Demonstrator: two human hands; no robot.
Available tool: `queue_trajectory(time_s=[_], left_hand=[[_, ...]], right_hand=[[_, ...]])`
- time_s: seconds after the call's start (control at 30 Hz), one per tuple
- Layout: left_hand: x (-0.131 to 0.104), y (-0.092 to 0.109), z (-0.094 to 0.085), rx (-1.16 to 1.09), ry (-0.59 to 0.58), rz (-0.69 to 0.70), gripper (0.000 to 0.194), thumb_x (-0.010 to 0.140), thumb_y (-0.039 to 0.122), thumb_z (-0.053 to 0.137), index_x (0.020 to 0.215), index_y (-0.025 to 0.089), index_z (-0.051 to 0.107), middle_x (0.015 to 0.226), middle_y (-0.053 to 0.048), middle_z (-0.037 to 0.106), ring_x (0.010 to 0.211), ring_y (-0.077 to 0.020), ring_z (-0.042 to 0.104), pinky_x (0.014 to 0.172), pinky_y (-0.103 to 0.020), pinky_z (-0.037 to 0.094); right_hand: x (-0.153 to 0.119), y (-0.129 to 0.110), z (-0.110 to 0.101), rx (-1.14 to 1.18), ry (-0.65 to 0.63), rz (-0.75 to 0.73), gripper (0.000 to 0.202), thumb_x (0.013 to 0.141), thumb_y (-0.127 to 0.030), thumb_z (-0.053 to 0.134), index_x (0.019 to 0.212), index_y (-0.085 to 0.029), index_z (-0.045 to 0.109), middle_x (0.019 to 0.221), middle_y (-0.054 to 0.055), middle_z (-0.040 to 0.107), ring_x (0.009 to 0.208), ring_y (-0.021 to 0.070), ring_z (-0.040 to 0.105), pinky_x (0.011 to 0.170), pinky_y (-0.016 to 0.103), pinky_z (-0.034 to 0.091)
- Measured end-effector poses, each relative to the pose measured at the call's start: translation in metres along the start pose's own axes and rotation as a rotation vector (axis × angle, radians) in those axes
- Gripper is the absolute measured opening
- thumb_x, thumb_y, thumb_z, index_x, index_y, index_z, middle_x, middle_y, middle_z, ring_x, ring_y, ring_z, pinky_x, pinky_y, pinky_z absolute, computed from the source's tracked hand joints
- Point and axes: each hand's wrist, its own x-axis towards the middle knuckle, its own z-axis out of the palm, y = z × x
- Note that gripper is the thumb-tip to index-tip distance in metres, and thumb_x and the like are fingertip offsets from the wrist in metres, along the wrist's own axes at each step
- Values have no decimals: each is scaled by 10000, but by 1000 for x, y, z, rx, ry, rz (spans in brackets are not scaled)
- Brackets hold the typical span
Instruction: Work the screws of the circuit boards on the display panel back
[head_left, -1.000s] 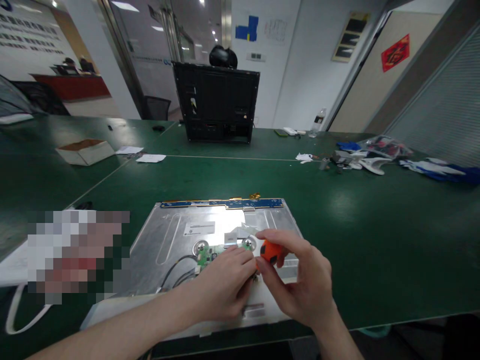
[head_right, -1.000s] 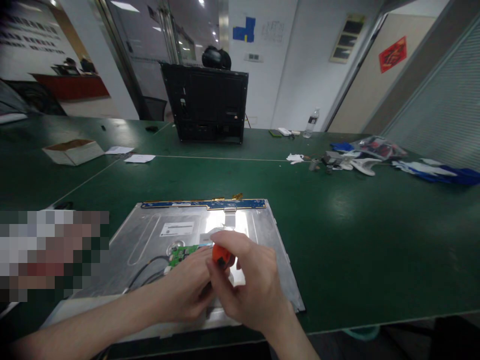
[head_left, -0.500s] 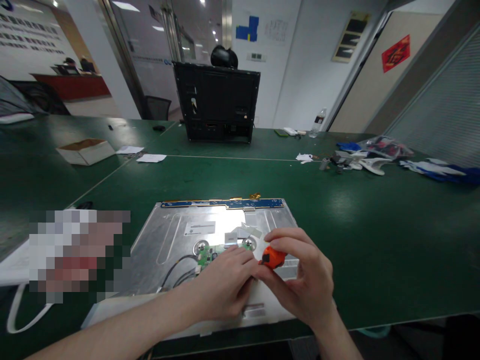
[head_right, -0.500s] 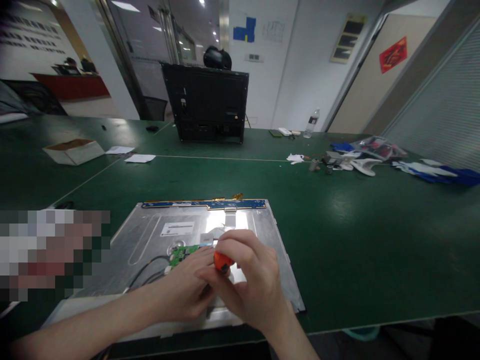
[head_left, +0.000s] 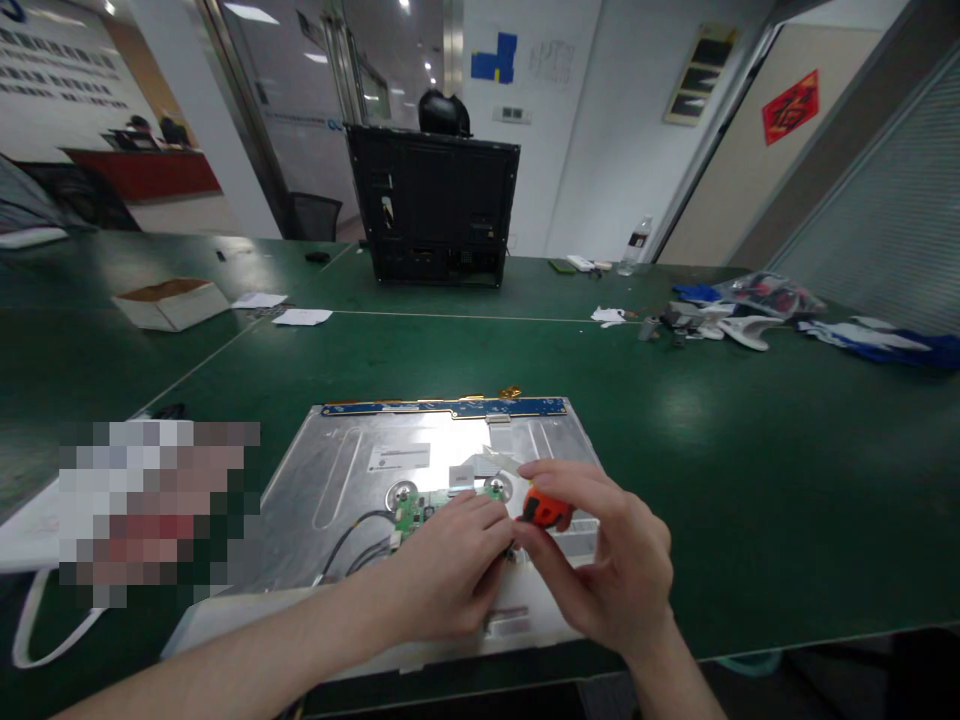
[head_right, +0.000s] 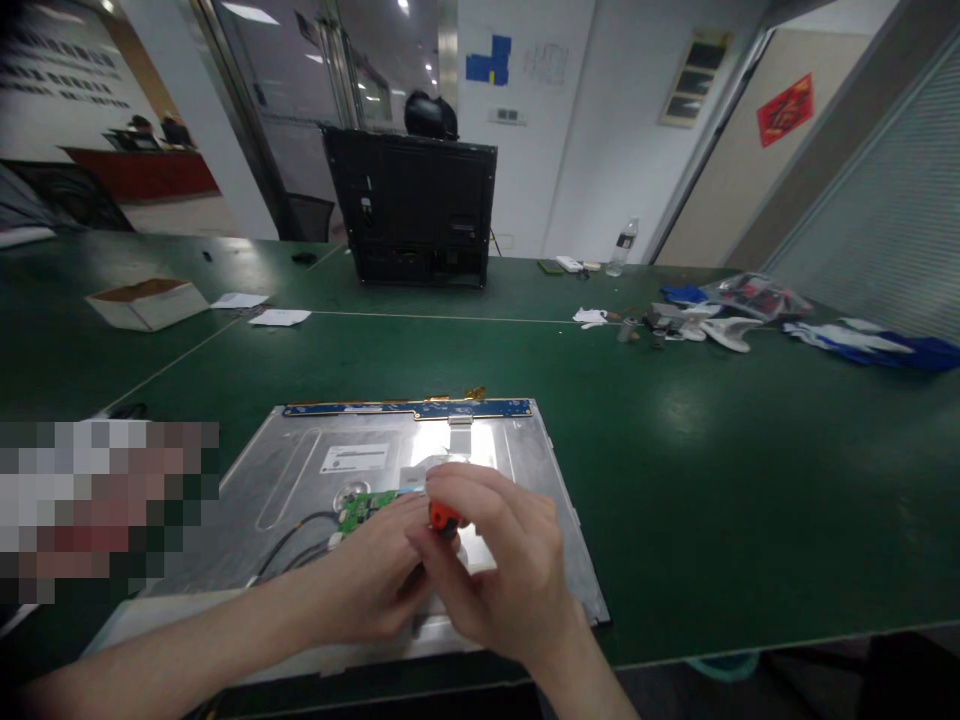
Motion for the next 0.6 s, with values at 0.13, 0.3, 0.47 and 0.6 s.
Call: queue_trajectory(time_s=[0.13,0.3,0.47,0.6], left_hand=[[0,-1,1,14,-17,5,172,796,125,489,961,158,525,973,-98,614,889,-244,563,813,-412,487],[0,-1,0,4,-23,2,212,829,140,482,1031,161,542,1008,-109,621,966,-263,573,886,-440,470],[0,0,0,-11,0,8,204,831,141,480,1023,171,543,1031,-107,621,962,-258,570,873,-424,470],[0,1,-1,-8,-5,1,158,799,130,491,950,163,524,962,-89,614,869,-234,559,800,-395,482]], right_hand=[[1,1,0,-53,22,-9,410,793,-87,664,1171,-221,580,1040,77,682,904,193,676,703,320,596],[1,-2,-2,-104,45,16,396,786,-60,654,1140,-235,631,1052,75,639,802,157,653,570,264,562],[2,-3,-3,-67,-13,5,447,786,-22,583,1198,-195,595,1136,101,663,957,194,665,681,293,590],[0,-1,-1,-25,10,-13,437,781,-55,636,1190,-193,565,1066,81,692,973,204,670,772,336,592]])
